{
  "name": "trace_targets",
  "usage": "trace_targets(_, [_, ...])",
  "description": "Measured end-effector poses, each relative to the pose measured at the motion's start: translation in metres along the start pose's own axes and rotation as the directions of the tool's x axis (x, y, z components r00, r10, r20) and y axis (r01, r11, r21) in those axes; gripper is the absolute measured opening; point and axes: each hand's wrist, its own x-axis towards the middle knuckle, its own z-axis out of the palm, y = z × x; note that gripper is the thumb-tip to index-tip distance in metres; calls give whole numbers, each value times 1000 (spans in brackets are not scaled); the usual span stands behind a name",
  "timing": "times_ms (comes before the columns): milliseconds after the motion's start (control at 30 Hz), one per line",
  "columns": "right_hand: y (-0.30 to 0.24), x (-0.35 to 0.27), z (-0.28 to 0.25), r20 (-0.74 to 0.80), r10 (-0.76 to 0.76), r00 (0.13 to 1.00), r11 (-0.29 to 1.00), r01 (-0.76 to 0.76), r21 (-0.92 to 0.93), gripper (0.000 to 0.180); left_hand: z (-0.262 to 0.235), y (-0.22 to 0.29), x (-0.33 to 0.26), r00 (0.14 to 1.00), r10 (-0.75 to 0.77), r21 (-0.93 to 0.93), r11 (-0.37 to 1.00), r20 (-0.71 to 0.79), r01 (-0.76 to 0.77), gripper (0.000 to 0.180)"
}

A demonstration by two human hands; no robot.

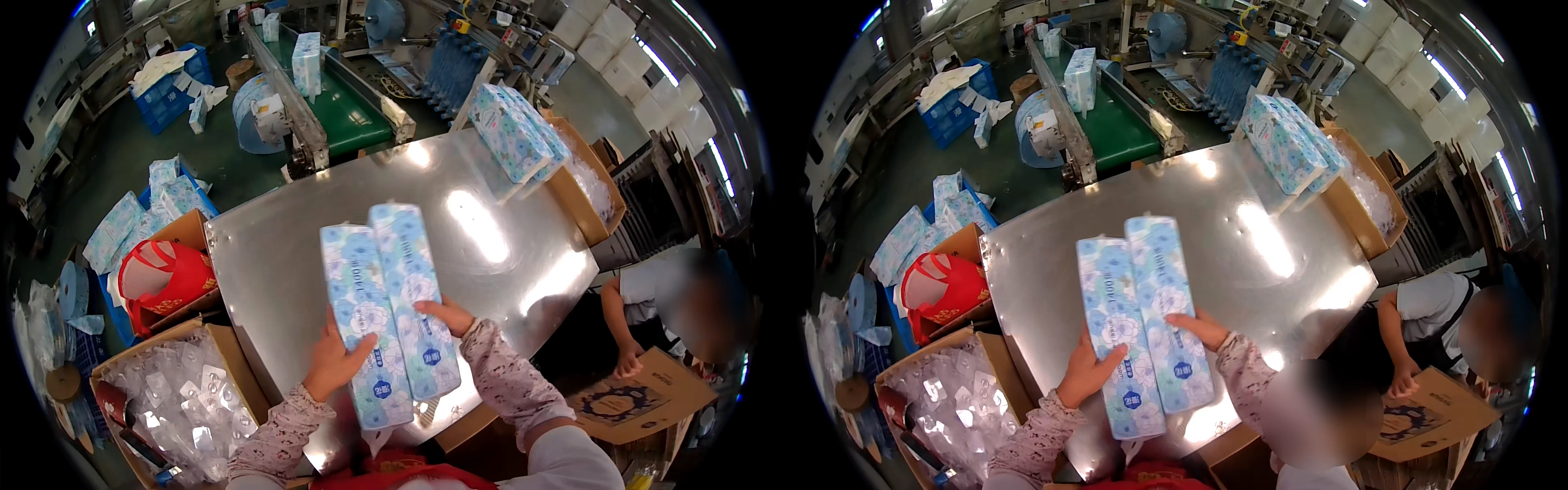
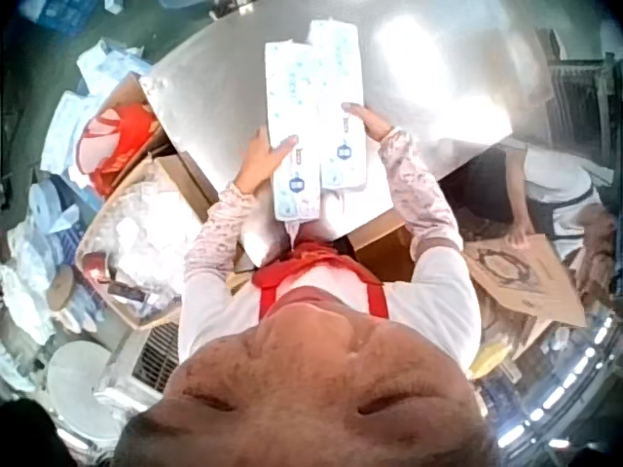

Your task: The person picks up bundles of tissue packs from a metal table, places them into cardboard boxes, and slides the filled boxes onto a roller conveyor belt.

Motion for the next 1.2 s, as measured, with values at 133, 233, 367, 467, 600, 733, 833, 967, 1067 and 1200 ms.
trace_targets(133, [3,-17,44,243,13,970,998,3,-65,70,-12,-2,-48,989,73,-288,952,-128,-107,61])
trace_targets(233, [8,-14,55,339,54,939,978,19,-209,71,-13,-10,-84,988,63,-234,967,-144,-96,62])
trace_targets(367, [-9,18,50,350,-81,933,910,213,-357,67,-23,-11,-92,991,9,-307,951,-132,-49,55])
trace_targets(467, [-75,51,58,-20,-498,867,578,314,-753,58,-25,-8,-79,975,-117,-528,849,-186,1,47])
trace_targets(600, [-153,126,59,158,-884,439,-11,318,-948,63,-26,-22,-71,961,-252,-698,708,-111,106,55])
trace_targets(733, [-196,176,62,57,-919,390,-117,-132,-984,85,-28,-23,-71,944,-325,-741,648,-61,175,60])
trace_targets(833, [-199,192,50,-249,-830,500,53,-373,-926,95,-28,-26,-70,943,-333,-754,626,-24,202,62])
trace_targets(967, [-156,177,14,-435,-619,653,321,-295,-900,100,-28,-33,-72,942,-336,-772,596,11,222,64])
trace_targets(1067, [-97,94,-26,-174,-696,697,172,-73,-982,101,-29,-28,-65,954,-293,-764,601,61,233,68])
trace_targets(1200, [-23,-63,6,215,-474,854,89,290,-953,106,-31,-38,-68,945,-309,-749,599,109,282,63])
